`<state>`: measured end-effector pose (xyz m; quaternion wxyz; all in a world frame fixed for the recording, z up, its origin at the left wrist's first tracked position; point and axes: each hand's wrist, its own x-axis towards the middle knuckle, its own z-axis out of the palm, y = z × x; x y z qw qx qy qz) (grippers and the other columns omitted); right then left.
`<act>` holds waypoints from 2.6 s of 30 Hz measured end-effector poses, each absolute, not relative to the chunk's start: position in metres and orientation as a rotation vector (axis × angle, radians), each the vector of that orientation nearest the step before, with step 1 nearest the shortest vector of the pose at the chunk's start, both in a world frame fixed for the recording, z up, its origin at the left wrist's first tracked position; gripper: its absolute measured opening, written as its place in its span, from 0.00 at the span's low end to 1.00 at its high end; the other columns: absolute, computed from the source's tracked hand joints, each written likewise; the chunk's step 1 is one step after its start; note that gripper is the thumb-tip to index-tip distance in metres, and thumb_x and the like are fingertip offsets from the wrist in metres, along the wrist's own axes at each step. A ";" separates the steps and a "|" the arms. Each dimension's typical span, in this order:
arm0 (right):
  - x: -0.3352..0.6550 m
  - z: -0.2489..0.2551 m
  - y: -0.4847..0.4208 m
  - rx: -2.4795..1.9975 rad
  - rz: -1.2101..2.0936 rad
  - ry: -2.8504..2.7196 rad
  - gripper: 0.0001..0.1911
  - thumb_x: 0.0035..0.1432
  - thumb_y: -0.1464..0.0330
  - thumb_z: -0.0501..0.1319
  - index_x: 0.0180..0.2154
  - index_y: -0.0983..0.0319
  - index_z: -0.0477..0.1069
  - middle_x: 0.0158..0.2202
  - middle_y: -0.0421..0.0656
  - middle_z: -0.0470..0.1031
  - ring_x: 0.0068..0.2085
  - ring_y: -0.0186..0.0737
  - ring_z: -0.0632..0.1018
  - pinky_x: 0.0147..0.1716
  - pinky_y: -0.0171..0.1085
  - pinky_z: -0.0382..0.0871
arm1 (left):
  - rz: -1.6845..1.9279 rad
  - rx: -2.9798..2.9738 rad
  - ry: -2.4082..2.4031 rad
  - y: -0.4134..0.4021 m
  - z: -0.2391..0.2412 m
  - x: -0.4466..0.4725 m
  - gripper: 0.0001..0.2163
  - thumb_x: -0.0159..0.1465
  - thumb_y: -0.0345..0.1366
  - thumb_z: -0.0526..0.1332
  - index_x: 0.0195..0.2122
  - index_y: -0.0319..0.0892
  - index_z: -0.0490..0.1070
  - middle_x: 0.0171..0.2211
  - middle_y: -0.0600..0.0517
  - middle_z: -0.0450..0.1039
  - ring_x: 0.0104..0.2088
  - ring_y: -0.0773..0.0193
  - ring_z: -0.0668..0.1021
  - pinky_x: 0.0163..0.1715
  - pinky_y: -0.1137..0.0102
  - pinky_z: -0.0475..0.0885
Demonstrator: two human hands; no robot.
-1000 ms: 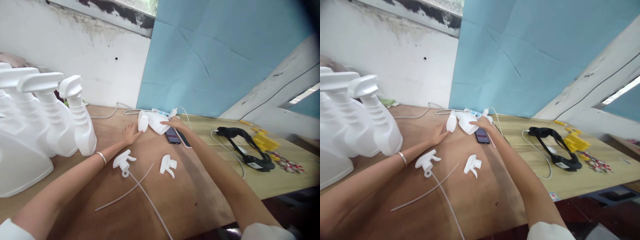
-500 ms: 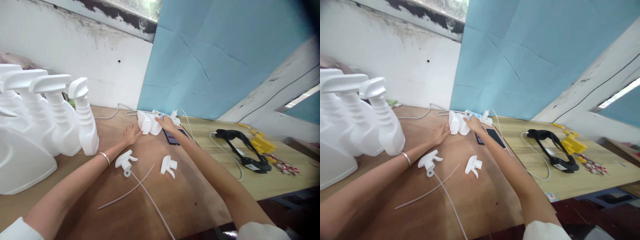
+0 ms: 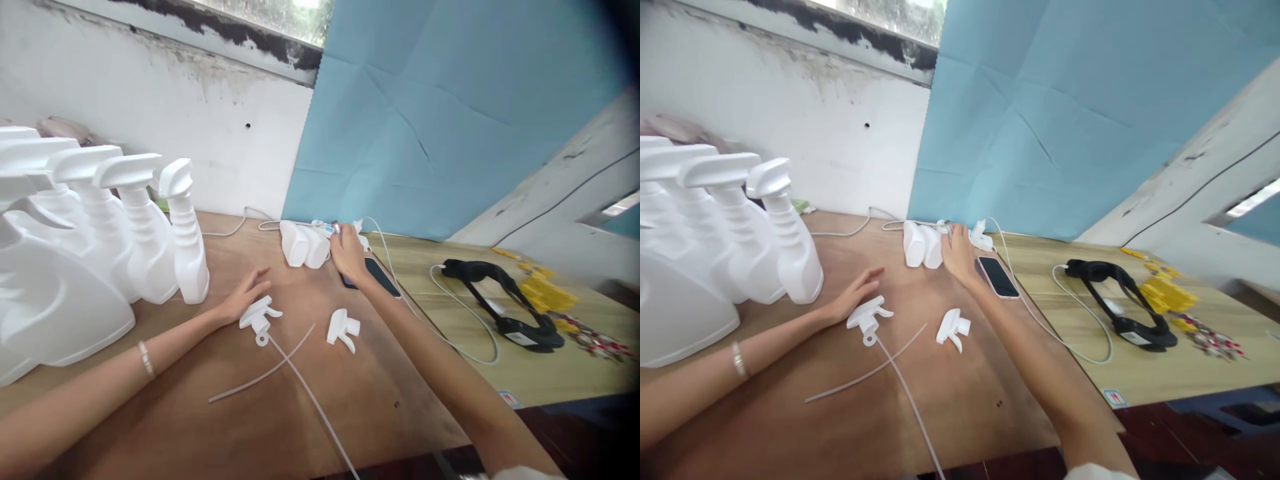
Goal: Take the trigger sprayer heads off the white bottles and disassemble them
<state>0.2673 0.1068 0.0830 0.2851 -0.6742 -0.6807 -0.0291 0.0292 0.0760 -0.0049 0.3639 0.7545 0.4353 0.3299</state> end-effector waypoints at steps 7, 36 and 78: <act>0.234 0.036 0.037 -1.548 0.188 -2.346 0.19 0.57 0.74 0.49 0.50 0.59 0.64 0.40 0.47 0.68 0.39 0.41 0.72 0.39 0.38 0.63 | 0.530 2.284 0.892 0.031 0.005 -0.011 0.28 0.53 0.43 0.62 0.55 0.53 0.57 0.61 0.50 0.47 0.59 0.55 0.55 0.56 0.61 0.53; 0.159 0.004 0.012 -0.856 0.387 -2.092 0.09 0.56 0.63 0.57 0.29 0.60 0.71 0.32 0.42 0.78 0.32 0.35 0.78 0.30 0.33 0.69 | 0.755 2.198 1.072 0.009 0.006 -0.019 0.11 0.55 0.44 0.60 0.36 0.44 0.69 0.35 0.51 0.63 0.38 0.61 0.67 0.39 0.66 0.65; 0.235 0.042 0.027 -1.203 -0.176 -2.775 0.13 0.60 0.63 0.50 0.30 0.61 0.68 0.28 0.42 0.67 0.33 0.37 0.66 0.33 0.36 0.58 | 0.907 2.443 0.313 -0.011 -0.002 -0.025 0.14 0.53 0.46 0.54 0.35 0.43 0.68 0.29 0.46 0.72 0.26 0.61 0.73 0.24 0.68 0.66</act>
